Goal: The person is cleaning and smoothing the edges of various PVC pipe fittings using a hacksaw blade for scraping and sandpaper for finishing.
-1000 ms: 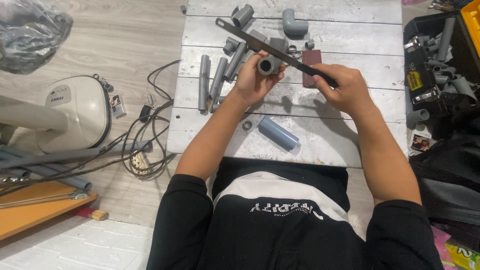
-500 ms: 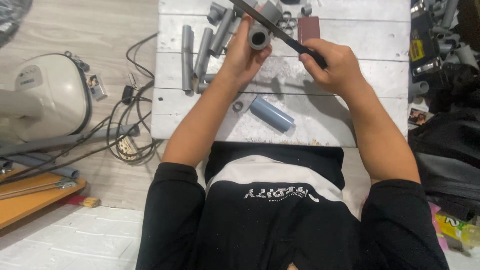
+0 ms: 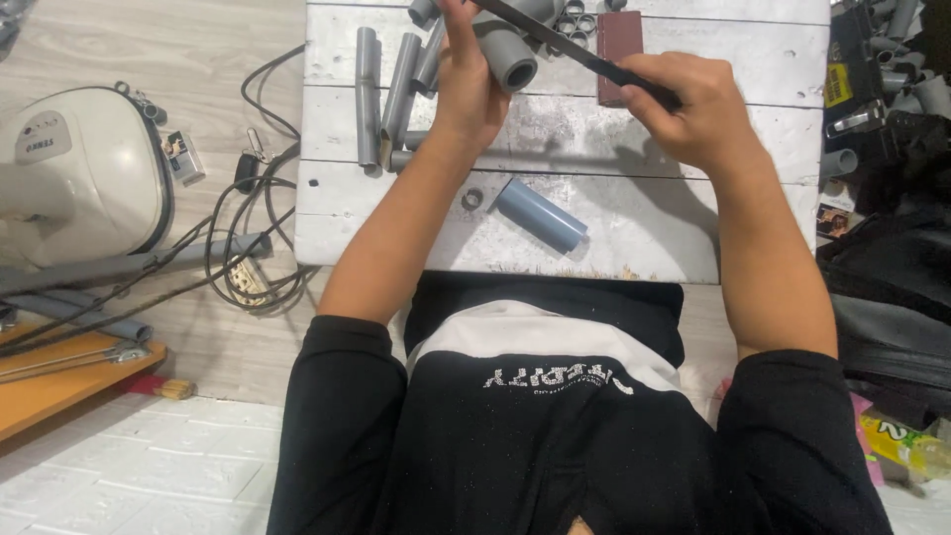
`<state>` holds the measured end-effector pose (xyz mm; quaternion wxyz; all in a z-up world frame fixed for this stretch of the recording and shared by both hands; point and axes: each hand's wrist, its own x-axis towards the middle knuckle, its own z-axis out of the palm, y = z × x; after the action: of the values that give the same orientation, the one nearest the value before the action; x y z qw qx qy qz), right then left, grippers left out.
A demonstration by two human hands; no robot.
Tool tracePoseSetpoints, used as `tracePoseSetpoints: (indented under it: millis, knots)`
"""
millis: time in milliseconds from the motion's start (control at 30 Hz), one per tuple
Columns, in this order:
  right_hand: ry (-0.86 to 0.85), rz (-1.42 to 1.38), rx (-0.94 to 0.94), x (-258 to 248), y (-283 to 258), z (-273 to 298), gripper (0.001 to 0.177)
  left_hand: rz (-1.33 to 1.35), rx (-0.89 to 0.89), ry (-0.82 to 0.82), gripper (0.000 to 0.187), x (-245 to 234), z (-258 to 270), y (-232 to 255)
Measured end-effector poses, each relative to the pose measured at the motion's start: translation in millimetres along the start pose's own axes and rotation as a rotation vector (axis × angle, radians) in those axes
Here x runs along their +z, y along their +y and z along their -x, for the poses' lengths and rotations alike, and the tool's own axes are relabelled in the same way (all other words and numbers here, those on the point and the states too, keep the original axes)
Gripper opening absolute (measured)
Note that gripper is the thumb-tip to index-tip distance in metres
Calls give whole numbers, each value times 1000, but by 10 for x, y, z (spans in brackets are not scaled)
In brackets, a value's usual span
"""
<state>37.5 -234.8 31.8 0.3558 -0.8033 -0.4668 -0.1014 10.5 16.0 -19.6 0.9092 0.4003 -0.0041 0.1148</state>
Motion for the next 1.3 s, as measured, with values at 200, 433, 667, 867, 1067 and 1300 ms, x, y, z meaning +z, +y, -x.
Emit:
tracePoseSetpoints:
  millis: [200,433,667,867,1067,1300]
  knots:
    - [-58,-39,98,189,-175,-20,23,-187,85,-219,80,121,99,-96]
    - [-91,-9,58,38,-200,-64,9,-68,95,-207,77,35,22,85]
    - [-111,-66,169,196,-259,-52,23,103,-21,-266,78,25,21,-138]
    - [-91,-23,125,81,-296,-74,15,262,-23,-265,85,-102,-95,-41]
    - [-100,-74,162,173,-251,-60,22,174,-153,-151,89,100,16,-112]
    - [-81,1,116,58,-267,-83,15,196,-74,-52,99,-12,-103,171]
